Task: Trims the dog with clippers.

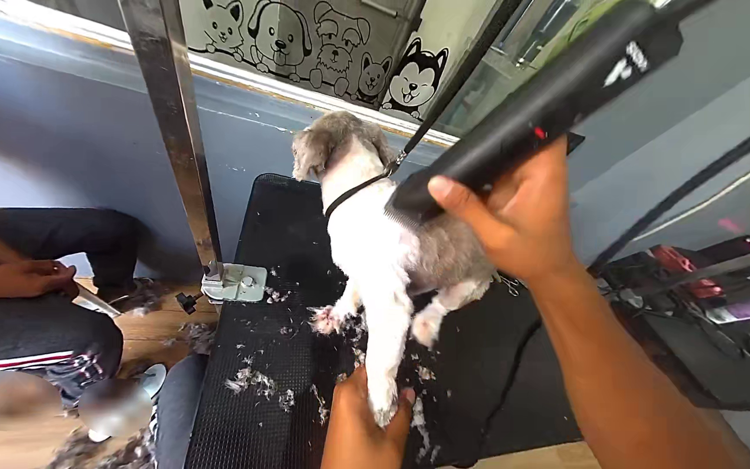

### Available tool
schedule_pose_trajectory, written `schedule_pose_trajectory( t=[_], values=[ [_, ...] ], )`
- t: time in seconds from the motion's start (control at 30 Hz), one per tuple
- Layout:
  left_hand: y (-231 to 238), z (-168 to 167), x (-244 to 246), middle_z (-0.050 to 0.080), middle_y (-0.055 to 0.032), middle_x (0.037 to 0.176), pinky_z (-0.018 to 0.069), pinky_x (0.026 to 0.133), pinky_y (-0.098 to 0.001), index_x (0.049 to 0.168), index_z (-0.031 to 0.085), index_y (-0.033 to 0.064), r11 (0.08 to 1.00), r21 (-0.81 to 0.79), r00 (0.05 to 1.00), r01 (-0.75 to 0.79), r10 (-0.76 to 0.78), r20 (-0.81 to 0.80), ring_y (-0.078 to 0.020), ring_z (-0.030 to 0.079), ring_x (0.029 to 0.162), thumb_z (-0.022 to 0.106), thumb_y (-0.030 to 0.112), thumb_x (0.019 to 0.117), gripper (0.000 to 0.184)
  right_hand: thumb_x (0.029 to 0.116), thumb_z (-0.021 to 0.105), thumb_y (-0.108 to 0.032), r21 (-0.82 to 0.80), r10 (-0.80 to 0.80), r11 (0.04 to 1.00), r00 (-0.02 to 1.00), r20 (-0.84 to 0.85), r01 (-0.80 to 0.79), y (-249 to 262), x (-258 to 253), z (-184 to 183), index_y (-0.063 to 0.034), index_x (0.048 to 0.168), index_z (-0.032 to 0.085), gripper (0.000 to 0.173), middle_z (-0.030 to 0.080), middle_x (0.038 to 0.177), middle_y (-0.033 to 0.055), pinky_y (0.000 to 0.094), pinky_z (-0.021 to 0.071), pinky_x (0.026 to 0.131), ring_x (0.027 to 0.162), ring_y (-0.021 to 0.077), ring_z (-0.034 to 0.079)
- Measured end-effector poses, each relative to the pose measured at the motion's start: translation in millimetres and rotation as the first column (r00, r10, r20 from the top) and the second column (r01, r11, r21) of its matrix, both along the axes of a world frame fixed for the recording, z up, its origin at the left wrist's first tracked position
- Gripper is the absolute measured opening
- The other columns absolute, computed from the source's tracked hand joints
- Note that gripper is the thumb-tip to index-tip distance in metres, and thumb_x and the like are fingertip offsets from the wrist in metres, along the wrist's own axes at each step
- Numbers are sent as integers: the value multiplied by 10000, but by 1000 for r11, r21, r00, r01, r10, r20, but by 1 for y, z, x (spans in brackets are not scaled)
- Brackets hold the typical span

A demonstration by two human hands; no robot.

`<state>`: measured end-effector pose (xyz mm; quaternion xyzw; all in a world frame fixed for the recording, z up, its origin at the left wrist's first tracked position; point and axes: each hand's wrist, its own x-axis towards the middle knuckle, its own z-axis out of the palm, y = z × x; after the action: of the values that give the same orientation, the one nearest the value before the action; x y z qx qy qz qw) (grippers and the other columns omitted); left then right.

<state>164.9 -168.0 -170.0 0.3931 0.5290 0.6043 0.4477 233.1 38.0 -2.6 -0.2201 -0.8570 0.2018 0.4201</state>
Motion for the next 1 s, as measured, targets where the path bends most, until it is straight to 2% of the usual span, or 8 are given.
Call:
schedule_pose_trajectory(
  t=[0.1, 0.23, 0.4, 0.47, 0.57, 0.7, 0.87, 1.0],
  values=[
    [-8, -1, 2, 715, -56, 820, 593, 720, -239, 1022, 670, -43, 999, 11, 999, 46, -46, 18, -56, 688, 729, 771, 84, 854, 233, 866, 811, -313, 39, -47, 998, 993, 111, 43, 11, -7, 8, 41, 1454, 302, 854, 660, 1177, 101, 301, 650, 828, 1014, 133, 720],
    [-11, 2, 7, 711, -46, 820, 585, 720, -229, 1025, 668, -38, 995, 26, 993, 95, -97, 71, -45, 682, 732, 756, 52, 850, 216, 861, 801, -315, -44, 18, 999, 978, 209, -9, -1, 0, 9, 5, 1469, 289, 856, 647, 1199, 74, 269, 648, 822, 1031, 116, 713],
    [-10, -6, 10, 709, -25, 820, 587, 715, -227, 1042, 660, -34, 998, 19, 997, 56, -57, 59, -40, 677, 721, 761, 54, 837, 245, 837, 808, -371, -33, 3, 999, 953, 302, 7, -16, 25, -2, -31, 1419, 373, 802, 680, 1130, 3, 253, 645, 831, 990, 57, 713],
    [-6, -6, 6, 714, -35, 851, 593, 743, -240, 1062, 664, -32, 999, 20, 999, 45, -45, 0, -51, 685, 755, 753, 92, 862, 251, 842, 811, -329, -114, 29, 993, 961, 276, 2, -23, 34, -10, -49, 1409, 384, 763, 687, 1124, 1, 268, 653, 839, 992, 78, 721],
    [9, -9, 5, 714, -31, 841, 595, 734, -265, 1063, 675, -6, 999, 40, 995, 23, -19, -101, -62, 688, 752, 715, 166, 911, 232, 871, 811, -195, -165, 32, 986, 995, 91, -17, -27, 41, -10, -59, 1400, 396, 686, 688, 1151, 41, 341, 654, 864, 1024, 166, 723],
    [24, -22, 8, 702, -13, 781, 596, 660, -343, 1064, 690, 43, 1000, 7, 959, -3, 5, -283, -106, 684, 687, 668, 259, 934, 253, 879, 814, -141, 37, -43, 998, 998, -55, 46, -20, 43, 14, -71, 1418, 334, 725, 643, 1216, 7, 337, 632, 924, 1084, 146, 696],
    [65, -34, -11, 691, -90, 754, 588, 636, -518, 1127, 679, 35, 995, -90, 770, -51, -18, -638, -280, 715, 699, 568, 465, 1001, 462, 874, 816, -171, -1, -35, 999, 984, -173, 36, -13, 54, 29, -133, 1393, 319, 719, 629, 1234, -48, 325, 605, 986, 1127, 123, 676],
    [112, -28, -46, 711, -172, 855, 567, 740, -591, 1167, 655, 8, 982, -184, 602, 43, -173, -780, -385, 724, 826, 477, 545, 1038, 580, 840, 852, -307, -108, -108, 990, 970, -217, 86, -10, 77, 17, -189, 1362, 386, 710, 674, 1160, -66, 302, 628, 905, 1043, 108, 704]
  ],
)
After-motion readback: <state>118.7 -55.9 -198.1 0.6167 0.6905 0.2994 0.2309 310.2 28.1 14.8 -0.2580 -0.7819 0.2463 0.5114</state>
